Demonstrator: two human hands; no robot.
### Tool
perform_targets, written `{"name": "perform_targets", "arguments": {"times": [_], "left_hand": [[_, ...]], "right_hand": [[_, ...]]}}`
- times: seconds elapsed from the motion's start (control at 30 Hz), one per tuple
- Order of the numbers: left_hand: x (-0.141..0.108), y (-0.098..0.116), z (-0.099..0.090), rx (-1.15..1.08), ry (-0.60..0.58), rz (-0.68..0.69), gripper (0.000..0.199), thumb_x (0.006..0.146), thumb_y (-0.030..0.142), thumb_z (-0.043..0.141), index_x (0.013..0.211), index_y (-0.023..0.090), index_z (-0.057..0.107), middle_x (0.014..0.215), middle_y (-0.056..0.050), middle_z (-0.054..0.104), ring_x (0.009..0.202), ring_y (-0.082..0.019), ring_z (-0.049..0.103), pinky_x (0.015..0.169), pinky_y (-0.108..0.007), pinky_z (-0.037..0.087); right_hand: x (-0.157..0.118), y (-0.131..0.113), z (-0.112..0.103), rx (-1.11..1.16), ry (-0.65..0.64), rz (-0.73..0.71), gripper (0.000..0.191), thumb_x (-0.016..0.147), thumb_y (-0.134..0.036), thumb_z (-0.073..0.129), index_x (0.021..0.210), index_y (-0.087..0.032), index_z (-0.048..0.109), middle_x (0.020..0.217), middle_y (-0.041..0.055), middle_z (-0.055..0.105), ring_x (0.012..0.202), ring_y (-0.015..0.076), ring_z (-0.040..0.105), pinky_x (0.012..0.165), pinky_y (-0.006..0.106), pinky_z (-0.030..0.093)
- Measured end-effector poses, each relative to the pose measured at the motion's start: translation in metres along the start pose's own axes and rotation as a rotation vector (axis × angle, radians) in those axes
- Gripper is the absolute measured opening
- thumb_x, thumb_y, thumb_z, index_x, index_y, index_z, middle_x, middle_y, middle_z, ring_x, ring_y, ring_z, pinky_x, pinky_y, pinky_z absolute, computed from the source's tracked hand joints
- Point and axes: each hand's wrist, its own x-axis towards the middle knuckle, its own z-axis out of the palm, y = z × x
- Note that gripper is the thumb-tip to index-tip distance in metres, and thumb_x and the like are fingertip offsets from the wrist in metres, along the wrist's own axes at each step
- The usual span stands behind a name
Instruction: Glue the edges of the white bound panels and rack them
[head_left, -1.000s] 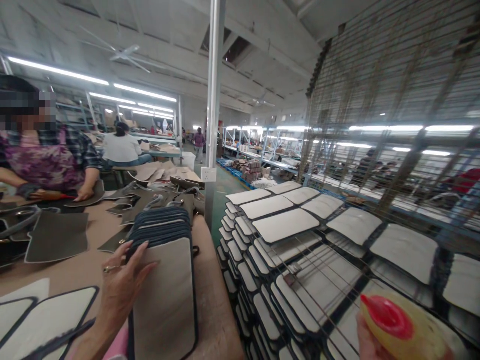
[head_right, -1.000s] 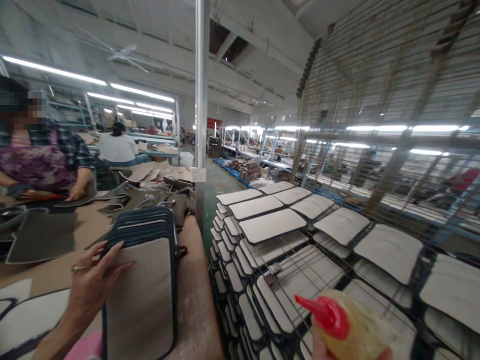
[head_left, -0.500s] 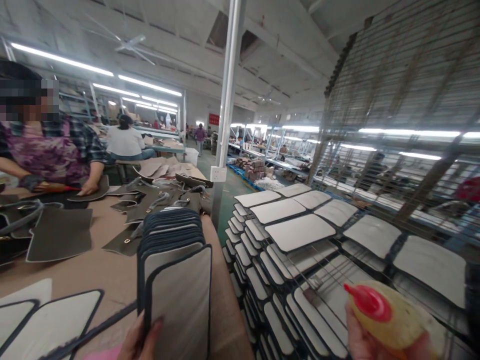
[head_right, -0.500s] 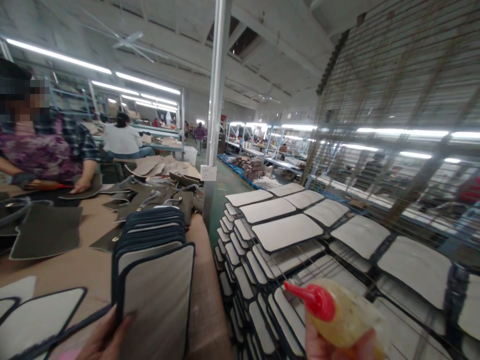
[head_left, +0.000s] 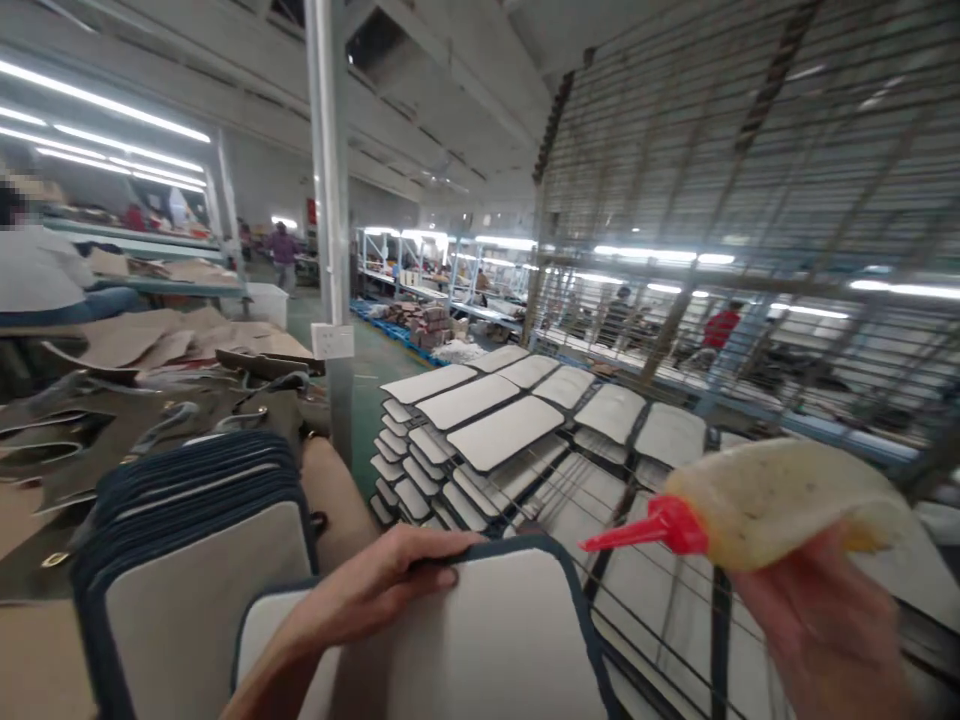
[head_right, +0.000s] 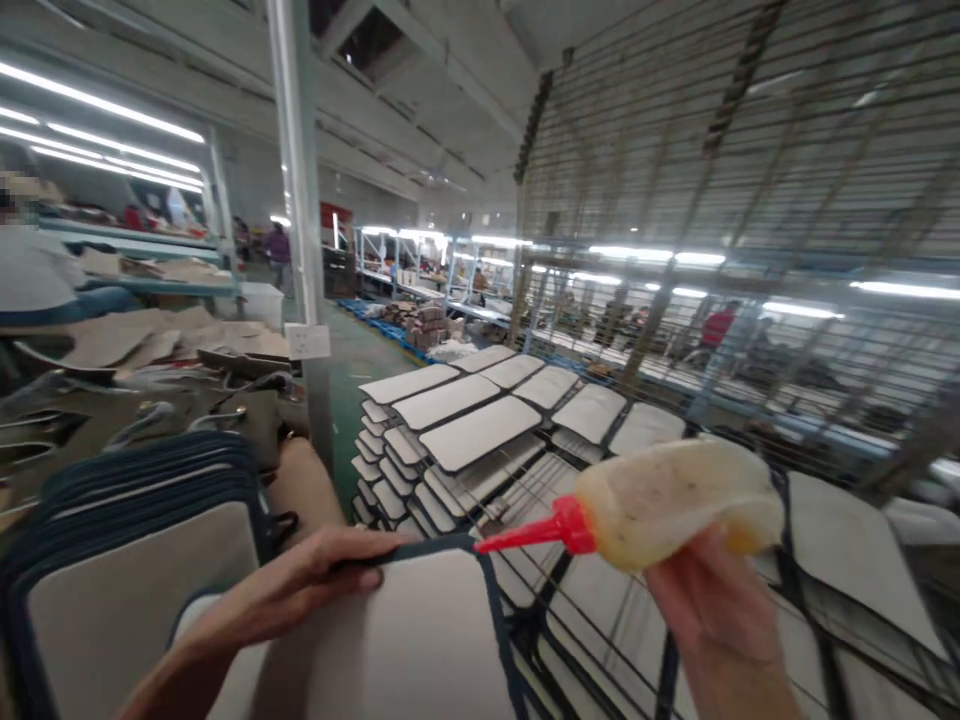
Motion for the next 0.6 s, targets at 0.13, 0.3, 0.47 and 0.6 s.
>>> {"name": "perform_targets", "arguments": {"times": [0.13, 0.3, 0.47, 0.6], "left_hand": [[0.048, 0.025, -0.006, -0.021, -0.390, 0.167, 0.041, 0.094, 0.031, 0.049, 0.132, 0.019, 0.057, 0.125, -0.006, 0.064, 0.113, -0.022, 0.059, 0.099, -0.027, 0.041], [0.089, 0.046, -0.005, -0.049, -0.713, 0.122, 0.046, 0.088, 0.041, 0.057, 0.124, 0.013, 0.064, 0.122, -0.010, 0.066, 0.114, -0.024, 0.059, 0.099, -0.024, 0.041], [0.103, 0.057, -0.005, -0.057, -0.812, 0.011, 0.048, 0.076, 0.041, 0.072, 0.113, 0.011, 0.070, 0.113, -0.009, 0.070, 0.109, -0.026, 0.062, 0.096, -0.025, 0.044], [0.103, 0.065, -0.007, -0.096, -0.883, -0.039, 0.047, 0.074, 0.038, 0.074, 0.114, 0.013, 0.070, 0.110, -0.004, 0.071, 0.112, -0.025, 0.061, 0.098, -0.025, 0.043]], "right_hand": [[0.010, -0.025, -0.015, -0.069, -0.030, -0.011, 0.055, 0.029, -0.041, 0.091, 0.079, -0.032, 0.069, 0.095, -0.0009, 0.068, 0.087, 0.0211, 0.065, 0.070, 0.028, 0.057], [0.016, -0.042, -0.032, -0.163, -0.215, -0.028, 0.058, 0.032, -0.045, 0.091, 0.082, -0.028, 0.069, 0.084, 0.0032, 0.068, 0.076, 0.0246, 0.066, 0.067, 0.034, 0.056], [0.011, -0.040, -0.036, -0.204, -0.436, -0.005, 0.064, 0.046, -0.040, 0.084, 0.105, -0.023, 0.065, 0.080, 0.0078, 0.067, 0.069, 0.0264, 0.065, 0.063, 0.039, 0.053], [0.012, -0.031, -0.035, -0.176, -0.500, 0.037, 0.064, 0.049, -0.034, 0.080, 0.109, -0.021, 0.064, 0.081, 0.0083, 0.066, 0.070, 0.0256, 0.064, 0.066, 0.040, 0.052]]}}
